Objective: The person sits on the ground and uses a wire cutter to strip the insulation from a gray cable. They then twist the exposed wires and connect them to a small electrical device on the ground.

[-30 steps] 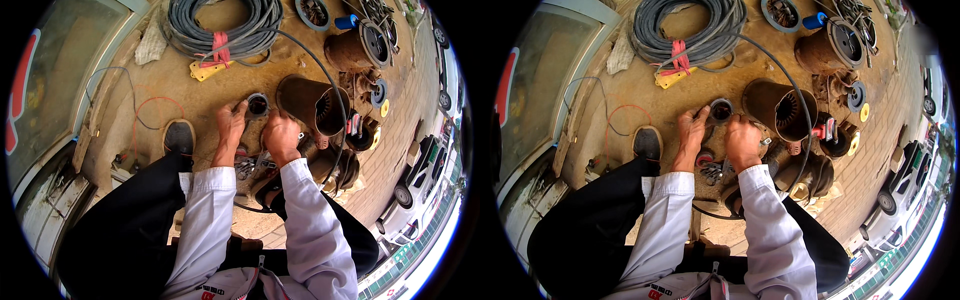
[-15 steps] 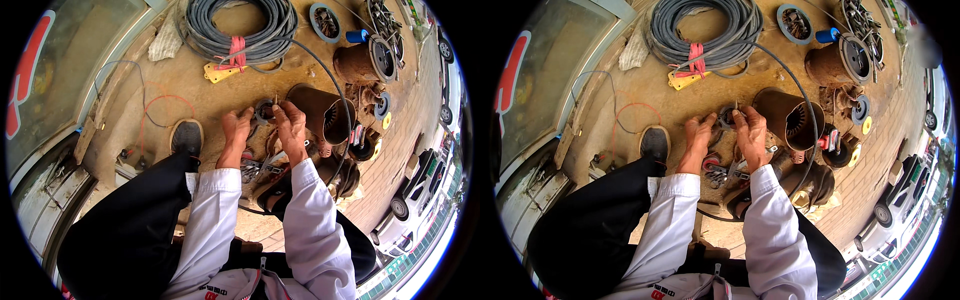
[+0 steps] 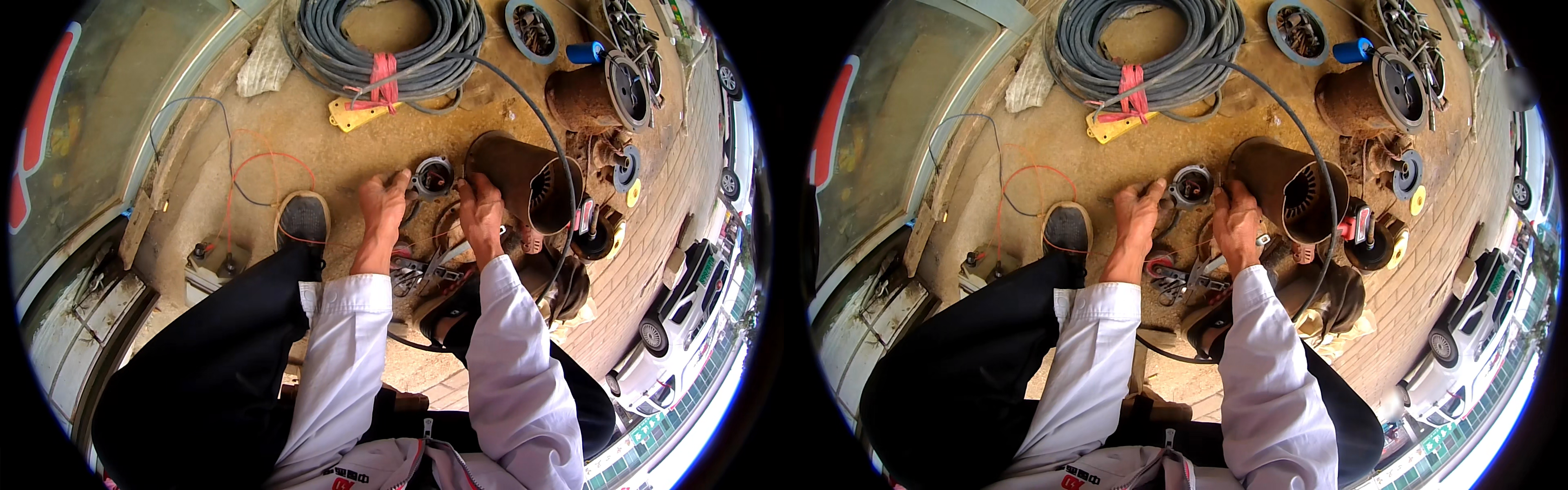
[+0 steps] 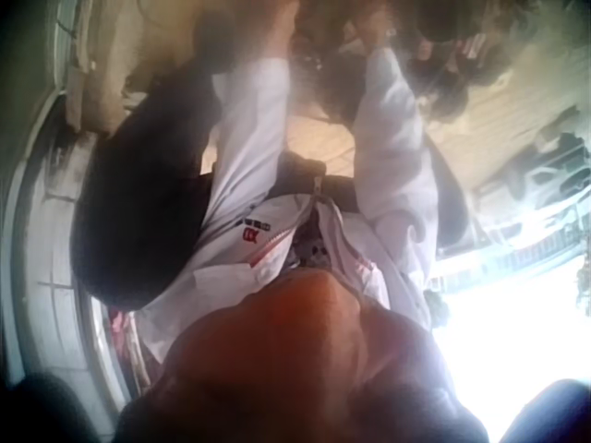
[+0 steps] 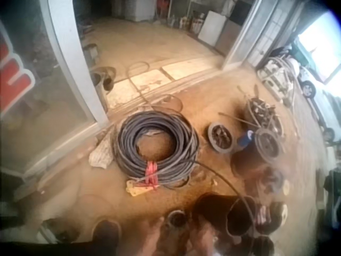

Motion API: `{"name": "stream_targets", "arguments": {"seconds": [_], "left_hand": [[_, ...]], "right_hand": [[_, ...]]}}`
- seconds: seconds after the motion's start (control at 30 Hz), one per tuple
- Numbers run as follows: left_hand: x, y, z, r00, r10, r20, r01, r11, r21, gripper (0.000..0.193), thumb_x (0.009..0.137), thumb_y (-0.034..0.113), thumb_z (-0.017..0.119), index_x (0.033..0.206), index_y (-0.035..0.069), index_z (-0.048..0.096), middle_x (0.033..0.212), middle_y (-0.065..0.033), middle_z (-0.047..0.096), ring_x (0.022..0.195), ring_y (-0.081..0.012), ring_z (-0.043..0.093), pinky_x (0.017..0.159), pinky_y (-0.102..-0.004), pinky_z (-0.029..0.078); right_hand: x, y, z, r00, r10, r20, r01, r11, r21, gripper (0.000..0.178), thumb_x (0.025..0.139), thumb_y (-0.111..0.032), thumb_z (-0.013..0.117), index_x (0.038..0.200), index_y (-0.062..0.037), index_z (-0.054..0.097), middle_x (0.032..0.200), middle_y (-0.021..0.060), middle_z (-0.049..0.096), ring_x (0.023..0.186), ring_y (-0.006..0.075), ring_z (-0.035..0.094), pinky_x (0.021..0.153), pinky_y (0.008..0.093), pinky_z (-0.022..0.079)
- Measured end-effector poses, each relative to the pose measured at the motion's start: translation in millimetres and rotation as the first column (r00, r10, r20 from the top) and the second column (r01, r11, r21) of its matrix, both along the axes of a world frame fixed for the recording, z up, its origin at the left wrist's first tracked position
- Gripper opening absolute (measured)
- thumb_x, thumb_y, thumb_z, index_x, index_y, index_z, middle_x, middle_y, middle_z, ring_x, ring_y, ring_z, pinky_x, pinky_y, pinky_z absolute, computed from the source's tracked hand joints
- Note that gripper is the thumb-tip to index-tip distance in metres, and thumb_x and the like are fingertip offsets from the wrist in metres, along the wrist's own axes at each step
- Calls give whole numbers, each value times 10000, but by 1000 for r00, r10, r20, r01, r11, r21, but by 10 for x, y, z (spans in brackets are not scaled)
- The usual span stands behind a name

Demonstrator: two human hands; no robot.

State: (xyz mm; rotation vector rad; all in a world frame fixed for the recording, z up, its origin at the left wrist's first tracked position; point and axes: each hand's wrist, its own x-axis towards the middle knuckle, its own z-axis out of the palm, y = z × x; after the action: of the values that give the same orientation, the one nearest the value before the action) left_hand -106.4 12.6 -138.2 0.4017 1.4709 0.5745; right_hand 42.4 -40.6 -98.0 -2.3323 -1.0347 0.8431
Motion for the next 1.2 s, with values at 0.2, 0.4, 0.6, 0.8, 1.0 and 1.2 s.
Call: {"name": "stream_targets", "arguments": {"seconds": [0.2, 0.4, 0.6, 0.8, 1.0, 1.2], "left_hand": [[3, -58, -124, 1000, -10, 21, 8, 994, 111, 201, 936, 128, 711, 1053, -35, 716, 933, -42, 719, 792, -108, 635, 672, -278, 525], [5, -40, -47, 998, -58, 13, 55, 987, 148, 196, 928, 102, 703, 1039, -58, 726, 933, -59, 732, 807, -110, 630, 725, -284, 511], [-12, -51, -82, 999, 23, 48, -25, 999, 35, 208, 937, 105, 694, 1046, -70, 718, 919, -72, 732, 785, -116, 635, 717, -291, 513], [-13, -79, -93, 984, 148, 104, -141, 988, -66, 202, 973, 121, 675, 1097, -38, 652, 923, -62, 684, 753, -126, 633, 629, -268, 547], [-100, 204, 3, 996, 48, 81, -57, 991, 121, 226, 982, 112, 643, 1166, -20, 637, 964, -74, 672, 788, -121, 622, 702, -287, 535], [-340, 887, 591, 723, 352, 595, -510, 852, 117, 265, 1037, 173, 555, 1226, -2, 617, 1063, -72, 664, 937, -177, 650, 867, -348, 558]], "right_hand": [[-171, 171, 335, 990, -122, -63, 126, 990, 62, 212, 952, -130, 620, 1098, 19, 661, 984, 234, 710, 935, 419, 676, 851, 436, 513], [-178, 84, 29, 987, 148, -66, -139, 983, 123, 235, 951, -138, 668, 1110, 34, 659, 882, 103, 694, 805, 158, 640, 740, 309, 504], [-142, 158, 75, 927, -30, -375, 49, 998, 40, 184, 976, -123, 642, 1054, 43, 652, 876, 72, 700, 804, 139, 646, 751, 302, 516], [-150, 171, 118, 873, -267, -408, 328, 941, 86, 182, 978, -126, 627, 1035, 44, 656, 881, 122, 698, 795, 190, 672, 720, 320, 515], [-459, 635, 713, 996, 49, -79, -28, 968, 251, 193, 954, -110, 654, 1034, 65, 666, 800, 173, 686, 724, 216, 664, 684, 342, 517], [-675, 1022, 1015, 923, 150, -355, -93, 981, 171, 195, 925, -79, 656, 1064, 56, 685, 666, 160, 637, 612, 171, 626, 616, 339, 500]]}}
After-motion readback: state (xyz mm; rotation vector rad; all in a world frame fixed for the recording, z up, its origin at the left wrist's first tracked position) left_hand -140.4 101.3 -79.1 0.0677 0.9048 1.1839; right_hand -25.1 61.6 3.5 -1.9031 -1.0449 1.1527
